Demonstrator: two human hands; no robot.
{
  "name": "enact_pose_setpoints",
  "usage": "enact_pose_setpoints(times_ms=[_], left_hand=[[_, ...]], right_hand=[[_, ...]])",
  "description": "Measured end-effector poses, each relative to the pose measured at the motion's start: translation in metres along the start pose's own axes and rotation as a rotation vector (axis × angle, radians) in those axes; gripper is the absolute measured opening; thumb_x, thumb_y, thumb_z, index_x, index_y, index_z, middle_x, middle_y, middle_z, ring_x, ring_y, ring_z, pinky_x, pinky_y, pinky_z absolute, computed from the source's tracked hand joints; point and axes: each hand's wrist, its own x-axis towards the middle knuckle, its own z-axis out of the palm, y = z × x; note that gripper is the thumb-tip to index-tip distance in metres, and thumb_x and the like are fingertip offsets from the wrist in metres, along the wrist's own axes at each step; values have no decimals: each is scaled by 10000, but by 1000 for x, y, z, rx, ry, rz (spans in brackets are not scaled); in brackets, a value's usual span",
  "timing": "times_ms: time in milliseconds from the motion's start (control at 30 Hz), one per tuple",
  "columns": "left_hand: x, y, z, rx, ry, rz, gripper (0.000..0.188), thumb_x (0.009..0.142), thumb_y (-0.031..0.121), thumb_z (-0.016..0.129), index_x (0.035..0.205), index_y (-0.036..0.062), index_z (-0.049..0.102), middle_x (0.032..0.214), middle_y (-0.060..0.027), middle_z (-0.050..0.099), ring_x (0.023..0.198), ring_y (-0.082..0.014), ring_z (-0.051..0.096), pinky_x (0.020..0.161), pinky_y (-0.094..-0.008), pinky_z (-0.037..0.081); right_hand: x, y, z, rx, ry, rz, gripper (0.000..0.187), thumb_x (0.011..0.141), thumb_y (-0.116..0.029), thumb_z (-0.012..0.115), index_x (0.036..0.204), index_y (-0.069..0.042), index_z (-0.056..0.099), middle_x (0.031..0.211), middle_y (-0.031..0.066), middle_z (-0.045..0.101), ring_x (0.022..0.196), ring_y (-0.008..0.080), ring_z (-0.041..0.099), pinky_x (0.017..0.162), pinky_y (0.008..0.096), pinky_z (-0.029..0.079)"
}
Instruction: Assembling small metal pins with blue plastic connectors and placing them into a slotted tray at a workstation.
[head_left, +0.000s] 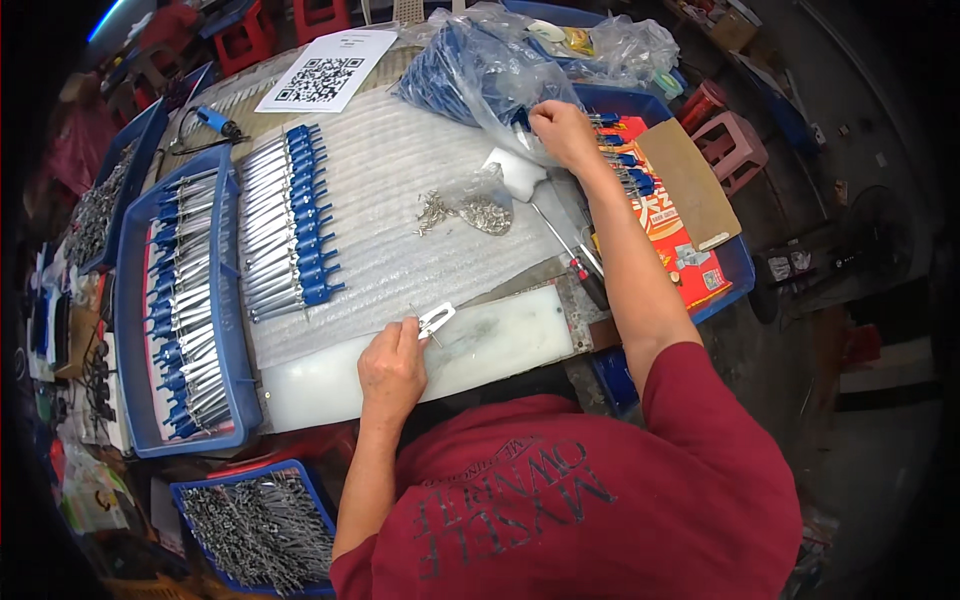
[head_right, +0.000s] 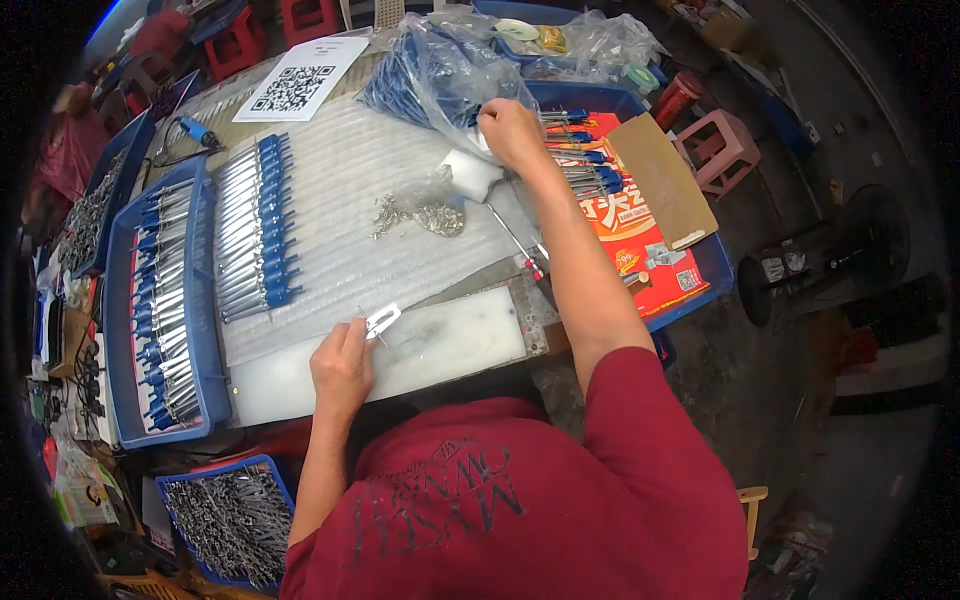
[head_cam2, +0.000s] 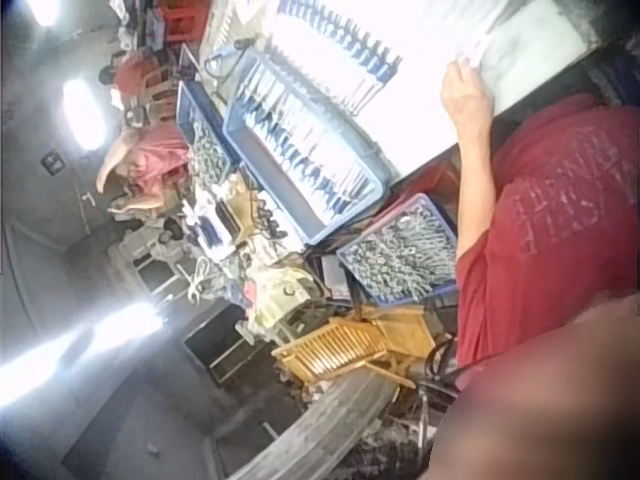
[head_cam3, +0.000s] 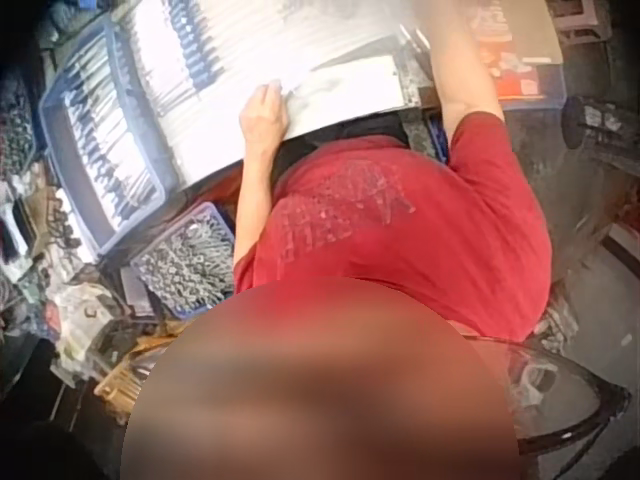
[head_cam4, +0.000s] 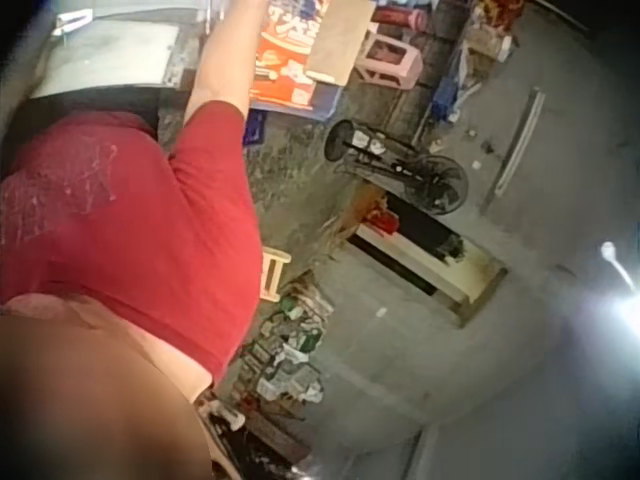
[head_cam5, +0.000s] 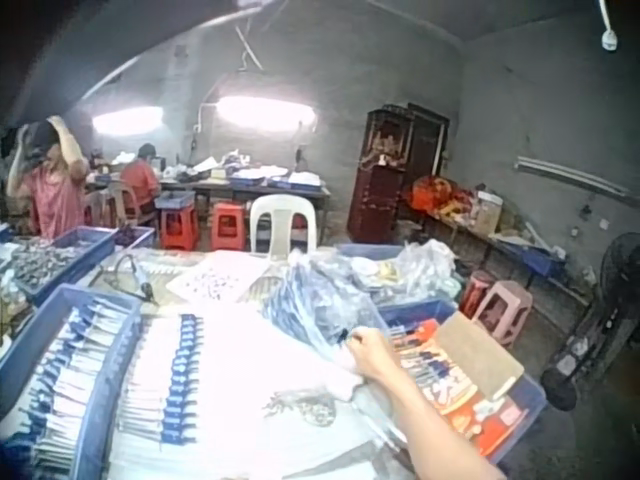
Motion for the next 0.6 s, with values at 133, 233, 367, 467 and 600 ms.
enact_pose_setpoints(times_ms=[133,233,367,467,600], left_hand=[[1,0,0,-3,6,-5,267,649,5,594,900,23,504,689,-119,479,596,-289,504,500,-370,401],[2,0,0,-2,-4,-9,270,645,9,598,897,23,503,687,-118,477,596,-290,502,500,-371,400],[0,0,1,17,-21,-25,273,643,13,601,897,28,501,683,-118,475,593,-290,499,494,-372,395],[1,1,0,14,-27,-18,266,650,16,594,899,27,501,675,-117,471,585,-288,494,488,-373,389],[2,1,0,16,-38,-23,256,654,18,587,896,22,501,668,-116,466,579,-287,490,487,-373,387]], right_hand=[[30,32,24,-247,-192,-46,213,725,-142,503,862,-43,632,845,152,611,811,286,585,724,337,445],[40,52,46,-350,-305,-71,251,701,-96,486,905,-51,623,896,174,597,852,316,567,772,364,439],[44,54,63,-305,-125,-126,404,677,-45,493,1072,-101,554,988,205,548,899,352,534,799,393,422],[47,53,68,-247,-90,-278,407,687,-77,510,1093,-91,529,1035,199,517,923,354,521,810,400,418],[53,45,71,-420,-228,-192,366,691,-111,531,1056,-97,535,1059,196,505,929,346,520,809,402,421]])
